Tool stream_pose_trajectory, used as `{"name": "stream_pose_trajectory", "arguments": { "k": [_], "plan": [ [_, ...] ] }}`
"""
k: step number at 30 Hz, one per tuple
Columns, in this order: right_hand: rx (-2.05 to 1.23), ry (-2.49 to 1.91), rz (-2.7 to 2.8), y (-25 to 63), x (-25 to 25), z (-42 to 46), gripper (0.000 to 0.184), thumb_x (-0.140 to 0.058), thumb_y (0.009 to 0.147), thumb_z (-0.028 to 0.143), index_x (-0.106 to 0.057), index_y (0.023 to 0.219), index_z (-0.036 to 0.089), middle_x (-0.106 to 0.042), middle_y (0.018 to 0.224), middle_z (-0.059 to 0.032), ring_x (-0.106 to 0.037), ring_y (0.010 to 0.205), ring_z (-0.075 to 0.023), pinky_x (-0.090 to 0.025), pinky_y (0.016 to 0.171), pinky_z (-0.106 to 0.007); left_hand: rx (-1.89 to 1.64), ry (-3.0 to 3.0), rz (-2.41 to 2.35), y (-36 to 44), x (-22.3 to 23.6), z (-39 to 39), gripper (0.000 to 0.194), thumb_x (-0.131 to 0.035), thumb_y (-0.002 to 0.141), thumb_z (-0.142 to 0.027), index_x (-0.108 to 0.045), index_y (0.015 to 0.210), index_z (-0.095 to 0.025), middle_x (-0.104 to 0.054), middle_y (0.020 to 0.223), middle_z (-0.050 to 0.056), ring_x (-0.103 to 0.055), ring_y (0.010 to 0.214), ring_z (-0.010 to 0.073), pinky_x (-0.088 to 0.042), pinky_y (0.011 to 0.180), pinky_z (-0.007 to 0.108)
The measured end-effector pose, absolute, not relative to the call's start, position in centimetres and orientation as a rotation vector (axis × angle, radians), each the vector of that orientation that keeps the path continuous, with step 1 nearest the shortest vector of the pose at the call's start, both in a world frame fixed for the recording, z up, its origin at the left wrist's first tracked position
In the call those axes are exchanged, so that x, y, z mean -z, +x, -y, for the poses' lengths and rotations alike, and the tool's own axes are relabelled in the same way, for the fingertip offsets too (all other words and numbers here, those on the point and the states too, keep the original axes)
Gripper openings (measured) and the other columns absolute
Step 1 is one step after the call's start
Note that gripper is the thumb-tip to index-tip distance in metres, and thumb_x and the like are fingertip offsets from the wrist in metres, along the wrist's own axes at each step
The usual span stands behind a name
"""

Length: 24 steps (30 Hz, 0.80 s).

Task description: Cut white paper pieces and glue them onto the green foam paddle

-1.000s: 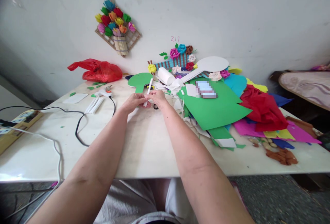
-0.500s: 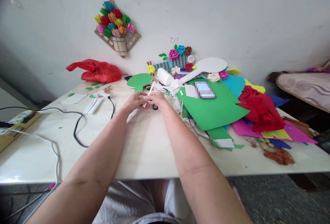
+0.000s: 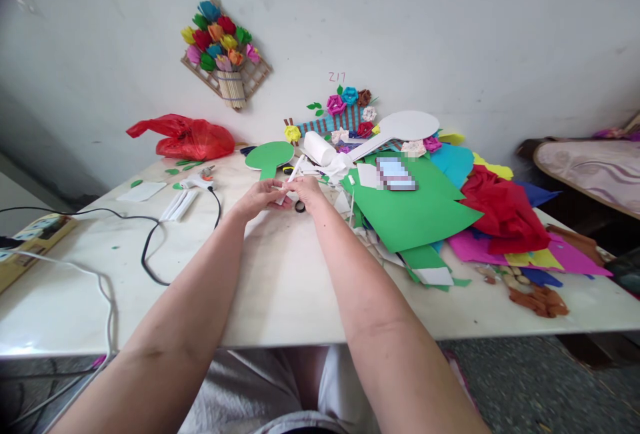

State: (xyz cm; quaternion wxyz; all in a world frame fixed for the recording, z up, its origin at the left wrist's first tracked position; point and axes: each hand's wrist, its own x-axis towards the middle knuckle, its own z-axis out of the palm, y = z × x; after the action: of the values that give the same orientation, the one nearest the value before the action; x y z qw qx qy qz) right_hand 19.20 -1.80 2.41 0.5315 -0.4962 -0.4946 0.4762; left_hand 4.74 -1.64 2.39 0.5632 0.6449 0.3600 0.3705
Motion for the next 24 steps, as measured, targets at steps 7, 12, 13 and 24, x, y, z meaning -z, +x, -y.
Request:
{"name": "stream_pose_trajectory", "arguments": {
  "k": [7,12,13,24],
  "plan": [
    [-1.165,-1.197,1.087,19.1,-2.5,1.7,0.021,-0.063,0.055,0.019,-0.065,0.073,0.01,-0.052,0.056,0.004,-0.041,0.053,-0.0068,-0.026,0.046,-0.02,-0.764,1.435,-0.801,4.0,-2.1,1.3,0.036,-0.073,0.065,-0.039,-0.062,0.082,-0.009,-0.069,0.073,0.011,-0.067,0.069,0.019,-0.053,0.067,0.029],
    [-1.157,-1.224,1.097,19.0,-2.3,1.5,0.02,-0.065,0.056,0.025,-0.064,0.071,0.012,-0.053,0.057,0.0031,-0.044,0.056,-0.0079,-0.026,0.047,-0.019,-0.763,1.38,-0.825,4.0,-2.0,1.3,0.031,-0.073,0.065,-0.033,-0.064,0.083,-0.009,-0.07,0.073,0.01,-0.066,0.063,0.0174,-0.053,0.058,0.025],
    [-1.153,-1.23,1.102,19.0,-2.2,1.5,0.019,-0.065,0.056,0.026,-0.063,0.069,0.012,-0.053,0.057,0.003,-0.044,0.056,-0.0081,-0.026,0.047,-0.019,-0.764,1.371,-0.823,4.0,-2.0,1.3,0.031,-0.074,0.065,-0.032,-0.064,0.083,-0.009,-0.07,0.073,0.01,-0.066,0.063,0.0171,-0.053,0.058,0.024],
    [-0.893,-1.431,1.458,20.4,-3.3,1.6,0.018,-0.058,0.073,0.03,-0.064,0.076,0.013,-0.062,0.068,-0.0023,-0.053,0.056,-0.009,-0.034,0.045,-0.018,-0.838,1.36,-0.887,3.8,-1.8,1.0,0.02,-0.071,0.068,-0.026,-0.063,0.075,-0.009,-0.068,0.067,0.008,-0.065,0.059,0.0147,-0.052,0.058,0.022]
  ]
}}
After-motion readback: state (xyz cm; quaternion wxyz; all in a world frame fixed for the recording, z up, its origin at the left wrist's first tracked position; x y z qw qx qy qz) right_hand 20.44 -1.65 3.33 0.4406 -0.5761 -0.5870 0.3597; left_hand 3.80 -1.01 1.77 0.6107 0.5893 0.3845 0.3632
